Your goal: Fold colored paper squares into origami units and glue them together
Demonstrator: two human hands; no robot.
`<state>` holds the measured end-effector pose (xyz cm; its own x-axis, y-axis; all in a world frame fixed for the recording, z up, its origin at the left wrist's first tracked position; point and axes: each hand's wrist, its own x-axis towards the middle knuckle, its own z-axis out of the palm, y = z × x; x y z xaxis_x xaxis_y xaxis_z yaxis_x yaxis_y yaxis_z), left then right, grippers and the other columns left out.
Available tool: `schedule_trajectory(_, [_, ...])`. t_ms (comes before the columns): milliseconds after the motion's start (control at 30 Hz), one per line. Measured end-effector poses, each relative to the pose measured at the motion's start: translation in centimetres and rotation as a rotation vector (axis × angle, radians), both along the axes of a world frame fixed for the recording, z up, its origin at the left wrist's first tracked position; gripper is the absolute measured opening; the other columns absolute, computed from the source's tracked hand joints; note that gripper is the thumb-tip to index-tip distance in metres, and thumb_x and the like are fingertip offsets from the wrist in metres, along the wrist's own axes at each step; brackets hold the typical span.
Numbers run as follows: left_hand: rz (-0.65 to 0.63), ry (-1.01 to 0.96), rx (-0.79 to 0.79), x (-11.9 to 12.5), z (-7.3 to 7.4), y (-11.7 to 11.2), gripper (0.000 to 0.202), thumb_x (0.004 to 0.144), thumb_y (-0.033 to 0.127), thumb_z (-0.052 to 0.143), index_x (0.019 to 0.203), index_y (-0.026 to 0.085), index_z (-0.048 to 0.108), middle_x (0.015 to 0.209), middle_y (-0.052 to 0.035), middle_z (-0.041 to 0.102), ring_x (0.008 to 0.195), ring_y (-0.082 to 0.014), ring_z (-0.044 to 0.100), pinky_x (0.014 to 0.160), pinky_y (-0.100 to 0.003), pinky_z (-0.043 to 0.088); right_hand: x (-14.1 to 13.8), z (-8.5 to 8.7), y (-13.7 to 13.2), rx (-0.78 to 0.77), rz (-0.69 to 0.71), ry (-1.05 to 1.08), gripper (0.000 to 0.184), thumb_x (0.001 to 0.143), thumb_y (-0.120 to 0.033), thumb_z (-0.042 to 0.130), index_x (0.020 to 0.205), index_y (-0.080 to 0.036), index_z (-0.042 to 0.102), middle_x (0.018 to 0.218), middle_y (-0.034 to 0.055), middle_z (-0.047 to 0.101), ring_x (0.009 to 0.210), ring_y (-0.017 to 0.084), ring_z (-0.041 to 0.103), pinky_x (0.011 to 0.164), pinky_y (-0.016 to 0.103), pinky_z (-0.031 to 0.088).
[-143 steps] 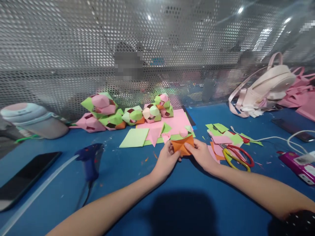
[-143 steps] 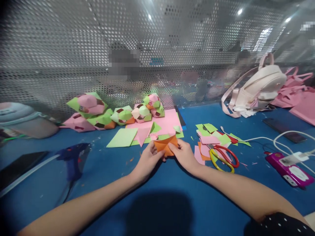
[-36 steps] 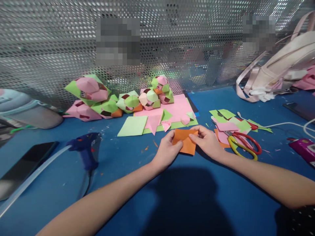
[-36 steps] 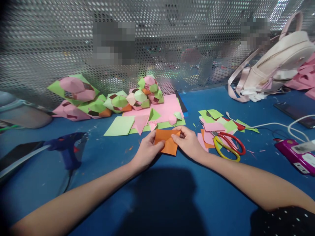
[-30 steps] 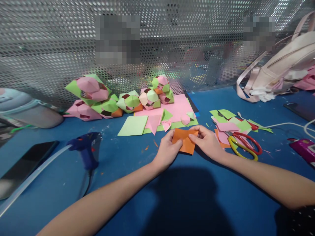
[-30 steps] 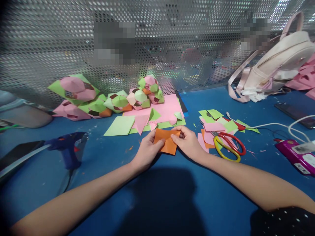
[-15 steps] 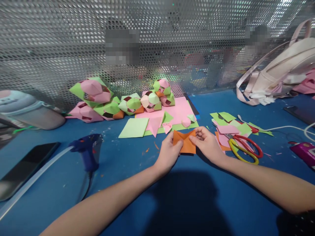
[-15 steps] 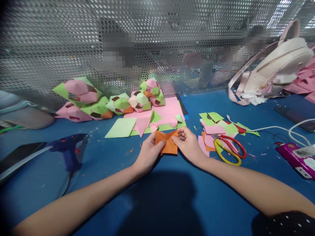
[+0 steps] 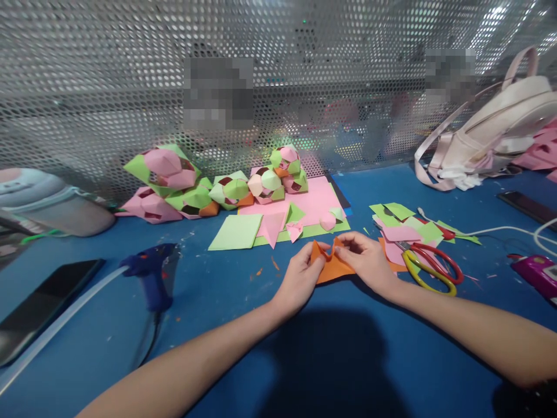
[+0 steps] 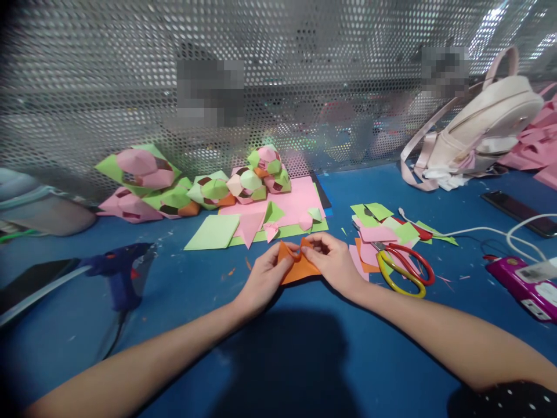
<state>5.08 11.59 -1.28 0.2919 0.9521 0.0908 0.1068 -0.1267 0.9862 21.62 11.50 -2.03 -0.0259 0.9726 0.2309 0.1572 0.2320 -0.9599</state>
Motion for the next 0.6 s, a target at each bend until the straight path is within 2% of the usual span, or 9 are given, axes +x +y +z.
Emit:
schedule_trajectory(200, [-0.040,0.044,0.030,0.08,0.30,-0.13,0.013,0.086,0.025,0.049,0.087,0.018,0.059,0.089,-0.0023,0.061,0.085,-0.0161,0.055,0.075,-0.025,0.043,0.24,-0.09,0.18,-0.046,0.003,0.001,0.015,0.077,-0.033,0.066,0.079,-0.019,0.060,0.072,-0.0004,0.060,0.065,0.013,0.055,0.060,0.026,0.045])
schedule_trajectory(367, [-0.049,0.090,0.057,-0.04,-0.04,-0.05,0.014,0.085,0.028,0.052,0.082,0.018,0.061,0.078,-0.0006,0.058,0.075,-0.0148,0.052,0.069,-0.024,0.041,0.27,0.21,0.09,-0.055,0.047,-0.021,0.016,0.078,-0.035,0.065,0.079,-0.019,0.062,0.075,0.0002,0.062,0.068,0.014,0.058,0.064,0.028,0.047])
schedule_trajectory(467, [-0.051,0.026,0.004,-0.06,-0.12,0.03,0.013,0.083,0.028,0.054,0.084,0.018,0.062,0.080,-0.0008,0.060,0.077,-0.0148,0.054,0.069,-0.024,0.043,0.29,0.22,0.15,-0.056,0.056,-0.020,0.016,0.079,-0.036,0.064,0.079,-0.020,0.062,0.075,0.0003,0.062,0.069,0.014,0.057,0.066,0.028,0.047])
schedule_trajectory(600, [-0.004,-0.122,-0.152,-0.14,-0.13,0.24,0.016,0.082,0.027,0.056,0.091,0.017,0.063,0.085,-0.0019,0.064,0.078,-0.0152,0.058,0.070,-0.024,0.046,0.41,-0.02,0.46,-0.070,0.050,0.014,0.017,0.081,-0.036,0.062,0.082,-0.020,0.062,0.078,0.0002,0.061,0.071,0.014,0.056,0.068,0.028,0.046])
